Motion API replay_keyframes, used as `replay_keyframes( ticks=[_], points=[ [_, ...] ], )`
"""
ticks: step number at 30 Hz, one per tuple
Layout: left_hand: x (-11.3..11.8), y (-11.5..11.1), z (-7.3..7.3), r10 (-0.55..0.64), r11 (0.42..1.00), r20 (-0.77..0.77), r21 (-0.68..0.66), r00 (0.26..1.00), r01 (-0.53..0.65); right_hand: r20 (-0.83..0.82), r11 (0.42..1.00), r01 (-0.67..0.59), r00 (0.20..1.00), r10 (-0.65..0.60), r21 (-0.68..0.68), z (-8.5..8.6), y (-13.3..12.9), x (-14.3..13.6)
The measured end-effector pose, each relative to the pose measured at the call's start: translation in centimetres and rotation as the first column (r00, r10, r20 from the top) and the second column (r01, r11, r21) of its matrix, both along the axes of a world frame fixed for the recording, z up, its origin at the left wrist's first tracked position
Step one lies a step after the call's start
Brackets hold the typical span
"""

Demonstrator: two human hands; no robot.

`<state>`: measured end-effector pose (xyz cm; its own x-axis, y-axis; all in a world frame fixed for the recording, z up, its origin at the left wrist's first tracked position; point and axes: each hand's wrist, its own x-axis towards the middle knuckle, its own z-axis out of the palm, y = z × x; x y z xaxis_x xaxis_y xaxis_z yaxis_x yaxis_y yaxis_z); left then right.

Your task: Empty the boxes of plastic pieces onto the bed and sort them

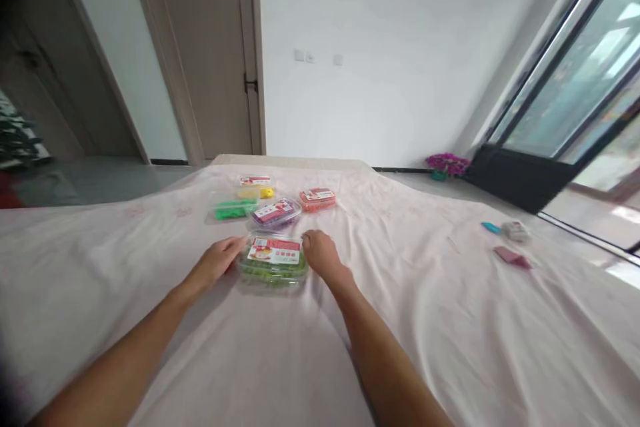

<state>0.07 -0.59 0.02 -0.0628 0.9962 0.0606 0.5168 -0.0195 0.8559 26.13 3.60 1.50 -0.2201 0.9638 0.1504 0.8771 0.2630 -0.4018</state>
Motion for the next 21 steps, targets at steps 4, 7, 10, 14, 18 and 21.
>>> replay_keyframes(
  ticks=[4,7,10,14,18,21],
  points=[
    [0.2,-1.0,-0.3,-0.076,0.996,-0.1,-0.044,0.992,0.072,0.015,1.0,-0.012,1.0,0.013,-0.025,0.2,-0.2,0.4],
    [0.4,-1.4,-0.8,-0.083,0.988,0.002,-0.127,0.997,0.083,0.031,0.999,-0.002,1.0,0.003,-0.043,0.3,-0.3,0.5],
    [0.6,-1.3,-1.1,-0.033,0.992,0.016,-0.117,0.999,0.035,0.026,0.998,0.008,1.0,-0.007,-0.056,0.4,-0.5,0.4],
    [0.7,-0.7,-1.1,0.029,0.997,-0.097,-0.063,0.995,-0.035,-0.005,0.998,0.027,1.0,-0.027,-0.05,0.1,-0.5,0.3],
    [0.7,-0.5,-1.3,0.058,0.998,-0.165,0.0,0.985,-0.059,-0.067,1.0,0.012,0.998,-0.014,-0.028,-0.5,-0.3,0.4],
    [0.7,-0.4,-1.5,0.072,0.997,-0.194,0.018,0.978,-0.07,-0.121,1.0,0.0,0.993,0.001,0.004,-1.1,0.0,0.4]
  ],
)
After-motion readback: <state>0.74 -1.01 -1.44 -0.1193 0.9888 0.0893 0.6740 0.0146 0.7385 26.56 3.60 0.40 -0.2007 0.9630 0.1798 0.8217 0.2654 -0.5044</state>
